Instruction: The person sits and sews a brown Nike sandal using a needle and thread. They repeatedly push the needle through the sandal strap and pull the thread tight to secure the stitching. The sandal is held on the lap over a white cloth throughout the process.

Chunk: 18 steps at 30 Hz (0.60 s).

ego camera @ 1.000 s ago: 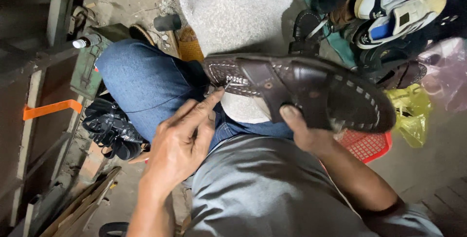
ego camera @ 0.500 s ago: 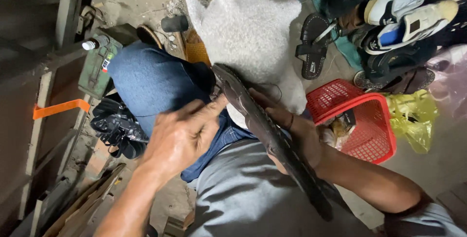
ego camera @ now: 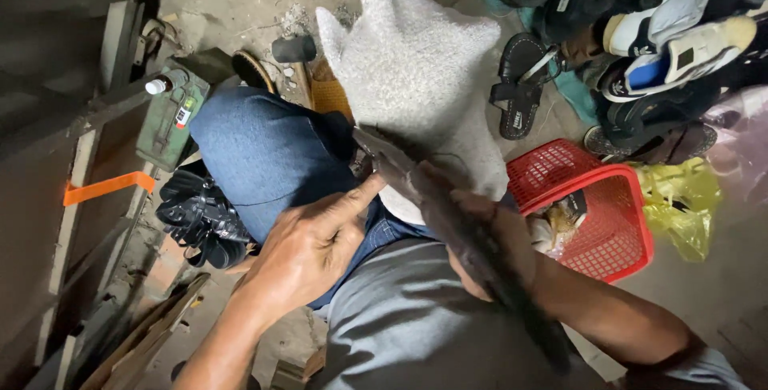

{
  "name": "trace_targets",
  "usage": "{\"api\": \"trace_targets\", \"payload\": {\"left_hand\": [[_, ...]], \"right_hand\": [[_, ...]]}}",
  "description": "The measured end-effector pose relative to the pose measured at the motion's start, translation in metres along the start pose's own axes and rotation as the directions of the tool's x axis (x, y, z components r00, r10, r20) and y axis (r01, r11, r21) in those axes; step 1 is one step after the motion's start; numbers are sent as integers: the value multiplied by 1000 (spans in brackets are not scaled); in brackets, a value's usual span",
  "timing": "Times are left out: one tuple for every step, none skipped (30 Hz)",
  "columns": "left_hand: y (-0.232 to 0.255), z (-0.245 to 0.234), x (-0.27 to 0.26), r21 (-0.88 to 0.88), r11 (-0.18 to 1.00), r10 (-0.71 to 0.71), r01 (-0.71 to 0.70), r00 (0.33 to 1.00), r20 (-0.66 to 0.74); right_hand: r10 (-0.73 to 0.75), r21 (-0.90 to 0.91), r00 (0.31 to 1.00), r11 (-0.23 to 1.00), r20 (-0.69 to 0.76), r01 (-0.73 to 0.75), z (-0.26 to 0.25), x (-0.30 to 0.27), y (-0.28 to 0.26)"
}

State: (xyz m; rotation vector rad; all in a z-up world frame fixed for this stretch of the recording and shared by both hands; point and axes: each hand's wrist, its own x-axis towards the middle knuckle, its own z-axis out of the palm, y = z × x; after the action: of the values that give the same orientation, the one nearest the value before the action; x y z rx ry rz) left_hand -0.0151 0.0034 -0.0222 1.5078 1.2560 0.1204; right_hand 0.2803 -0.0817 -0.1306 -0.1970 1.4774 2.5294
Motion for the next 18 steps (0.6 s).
{"api": "trace_targets", "payload": {"left_hand": [[-4, 3, -1, -14, 1000, -3, 3, 1000, -23], [-7, 6, -2, -25, 1000, -8, 6, 999, -48], [-11, 12, -2, -20, 1000, -3, 2, 999, -46], [-17, 15, -3, -71, 996, 43, -51, 992, -119], [-22, 19, -2, -119, 987, 84, -109, 978, -193], [-27, 20, -3, -104, 988, 99, -119, 979, -177], [-31, 21, -3, -76, 984, 139, -159, 967, -212], [-35, 21, -3, -48, 979, 181, -198, 953, -243], [-31, 17, 0, -35, 977, 197, -210, 955, -223], [-25, 12, 3, -85, 971, 201, -223, 955, -217], [-19, 8, 6, -134, 963, 204, -235, 956, -211], [-20, 7, 7, -126, 962, 217, -244, 956, -197], [-23, 6, 9, -135, 958, 226, -255, 954, -196], [-25, 7, 8, -149, 954, 230, -261, 953, -198], [-25, 5, 10, -144, 953, 238, -267, 953, -188], [-24, 5, 10, -160, 949, 235, -271, 948, -212], [-24, 5, 10, -176, 945, 232, -276, 944, -236], [-25, 5, 9, -174, 947, 225, -269, 945, -237]], "right_hand": [[-304, -342, 940, 909, -155, 237, 32, 13, 17], [-605, -666, 776, 655, -179, 357, 64, 26, 33], [-608, -666, 775, 652, -173, 363, 45, 26, 27], [-628, -855, 724, 174, 286, 489, 26, 29, 21], [-402, -739, 621, -340, 673, 581, 7, 31, 15], [-408, -725, 600, -347, 688, 595, 36, 35, 27], [-244, -508, 527, -739, 814, 442, 66, 38, 38], [-45, -169, 508, -965, 860, 201, 95, 40, 50], [-53, -166, 486, -967, 872, 194, 99, 42, 53], [-12, -80, 493, -990, 870, 118, 105, 44, 56], [26, 7, 504, -999, 863, 40, 111, 46, 58], [21, 8, 489, -1000, 872, 30, 108, 47, 57], [25, 27, 513, -1000, 858, 4, 104, 49, 55], [28, 45, 541, -999, 840, -18, 101, 50, 54], [23, 44, 532, -999, 846, -26, 106, 51, 55], [47, 81, 520, -996, 853, -43, 110, 51, 56], [71, 117, 507, -991, 859, -60, 115, 52, 57], [71, 113, 507, -992, 859, -53, 118, 52, 58]]}}
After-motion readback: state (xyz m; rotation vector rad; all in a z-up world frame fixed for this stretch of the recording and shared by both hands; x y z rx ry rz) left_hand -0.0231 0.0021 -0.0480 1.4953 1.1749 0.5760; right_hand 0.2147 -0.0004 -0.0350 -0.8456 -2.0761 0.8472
